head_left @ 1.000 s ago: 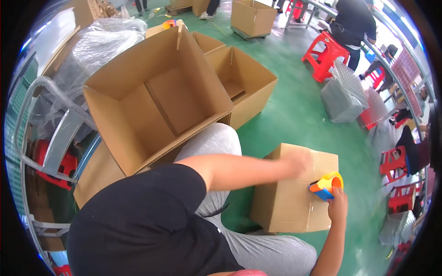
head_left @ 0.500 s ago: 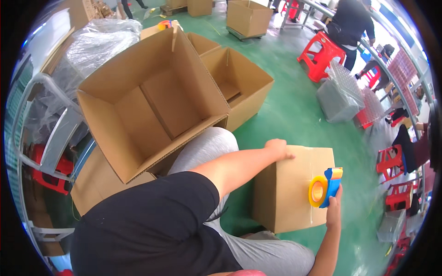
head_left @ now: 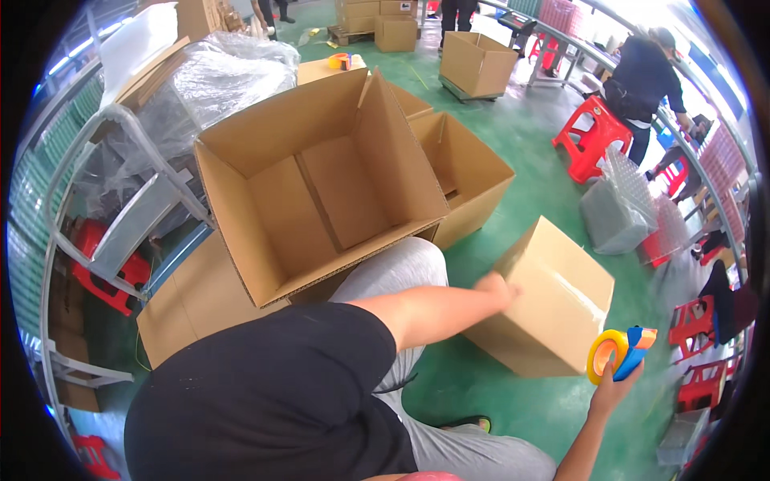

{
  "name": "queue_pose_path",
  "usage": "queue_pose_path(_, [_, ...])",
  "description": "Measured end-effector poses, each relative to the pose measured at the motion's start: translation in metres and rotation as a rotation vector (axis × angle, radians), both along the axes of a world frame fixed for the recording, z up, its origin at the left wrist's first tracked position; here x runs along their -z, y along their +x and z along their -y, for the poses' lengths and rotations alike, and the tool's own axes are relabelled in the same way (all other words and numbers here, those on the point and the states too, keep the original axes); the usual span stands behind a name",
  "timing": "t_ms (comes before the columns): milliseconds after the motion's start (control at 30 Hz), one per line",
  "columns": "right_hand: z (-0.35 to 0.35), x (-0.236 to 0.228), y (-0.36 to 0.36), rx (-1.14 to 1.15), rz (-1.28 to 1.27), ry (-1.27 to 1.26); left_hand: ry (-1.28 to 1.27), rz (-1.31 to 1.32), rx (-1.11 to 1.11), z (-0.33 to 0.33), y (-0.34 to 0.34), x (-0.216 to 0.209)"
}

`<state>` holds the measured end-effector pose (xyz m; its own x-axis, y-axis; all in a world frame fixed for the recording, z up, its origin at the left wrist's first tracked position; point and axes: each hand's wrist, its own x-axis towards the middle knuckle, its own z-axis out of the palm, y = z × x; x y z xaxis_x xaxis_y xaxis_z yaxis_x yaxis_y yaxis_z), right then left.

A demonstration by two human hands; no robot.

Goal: Taping cardboard boxes closed using a handheld tape dispenser.

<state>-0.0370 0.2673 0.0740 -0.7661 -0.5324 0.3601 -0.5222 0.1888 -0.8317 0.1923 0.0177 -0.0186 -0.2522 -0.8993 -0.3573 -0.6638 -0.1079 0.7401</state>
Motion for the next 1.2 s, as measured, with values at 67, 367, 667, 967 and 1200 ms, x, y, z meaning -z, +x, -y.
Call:
queue_pose_path(67, [0.008,-0.002,0.010,-0.047,0.024,-0.002,0.576,-0.116,0.291,-0.028,-0.004,0.014])
queue_pose_path(367, [0.006,-0.004,0.028,-0.216,-0.060,0.241,-1.025,0.068,1.164,-0.041,-0.010,-0.004])
queue_pose_path(667, [-0.003,-0.006,0.021,-0.398,0.172,0.153,-1.371,-0.076,0.889,-0.098,-0.059,0.046])
queue_pose_path(967, [-0.014,0.005,0.015,-0.408,0.373,0.178,-1.354,-0.293,1.108,-0.103,-0.052,0.047])
queue_pose_path(1200, [-0.031,0.001,0.016,-0.382,0.224,0.352,0.351,-0.601,0.608,-0.087,-0.062,-0.035])
